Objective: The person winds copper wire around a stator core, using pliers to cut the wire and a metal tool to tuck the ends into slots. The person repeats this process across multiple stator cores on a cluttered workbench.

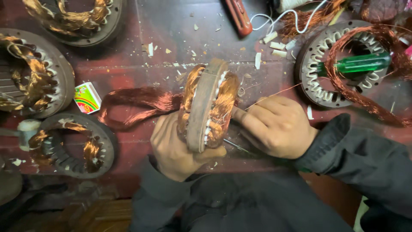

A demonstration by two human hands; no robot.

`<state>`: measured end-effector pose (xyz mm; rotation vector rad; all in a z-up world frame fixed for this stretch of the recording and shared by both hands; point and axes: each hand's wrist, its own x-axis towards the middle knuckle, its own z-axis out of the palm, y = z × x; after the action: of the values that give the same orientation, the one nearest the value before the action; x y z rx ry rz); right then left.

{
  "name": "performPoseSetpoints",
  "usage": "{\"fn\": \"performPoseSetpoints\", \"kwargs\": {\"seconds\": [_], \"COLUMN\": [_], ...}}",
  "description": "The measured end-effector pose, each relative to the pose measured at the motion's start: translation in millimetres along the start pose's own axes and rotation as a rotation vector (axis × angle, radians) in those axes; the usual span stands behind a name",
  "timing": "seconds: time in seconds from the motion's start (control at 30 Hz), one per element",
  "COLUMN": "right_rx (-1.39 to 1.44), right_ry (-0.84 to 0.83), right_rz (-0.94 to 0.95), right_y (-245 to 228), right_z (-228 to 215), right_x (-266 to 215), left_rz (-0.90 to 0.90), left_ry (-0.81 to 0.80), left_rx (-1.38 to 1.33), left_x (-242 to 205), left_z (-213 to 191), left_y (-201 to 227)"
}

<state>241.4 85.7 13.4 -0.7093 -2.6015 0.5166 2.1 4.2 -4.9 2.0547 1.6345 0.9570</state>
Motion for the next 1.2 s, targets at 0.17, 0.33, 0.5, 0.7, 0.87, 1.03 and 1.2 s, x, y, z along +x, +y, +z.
{"fn": "performPoseSetpoints", "kwargs": {"seconds": [0.17, 0.33, 0.5, 0.7, 0.87, 1.03, 1.2], "right_rx": [0.006, 0.048, 0.15, 0.111, 0.117, 0.104, 0.114], "right_ry": [0.021, 0.016, 0.121, 0.079, 0.07, 0.062, 0.099], "right_rz": [-0.024, 0.029, 0.111, 0.114, 0.105, 0.092, 0.121], "right_y": [5.7, 3.6, -1.3, -4.6, -6.0, -7.3, -10.9], "right_z": [7.2, 5.5, 5.3, 1.7, -0.7, -0.3, 2.6], "right_x": [-4.9, -5.0, -4.5, -3.3, -4.3, -3.0, -0.5], "left_rz": [-0.014, 0.037, 0.067, -0.041, -0.051, -0.065, -0.083], "left_ry": [-0.01, 0.02, 0.017, -0.012, -0.019, -0.016, -0.038], "left_rx": [-0.003, 0.024, 0.014, -0.106, -0.12, -0.148, -0.152], "left_x": [-1.0, -2.7, -2.6, -3.5, -3.1, -4.1, -4.5], "left_z": [1.1, 2.7, 3.6, 3.0, 2.6, 2.3, 2.7], "left_y": [1.0, -0.5, -2.0, -0.9, -0.1, -1.8, -1.5]}}
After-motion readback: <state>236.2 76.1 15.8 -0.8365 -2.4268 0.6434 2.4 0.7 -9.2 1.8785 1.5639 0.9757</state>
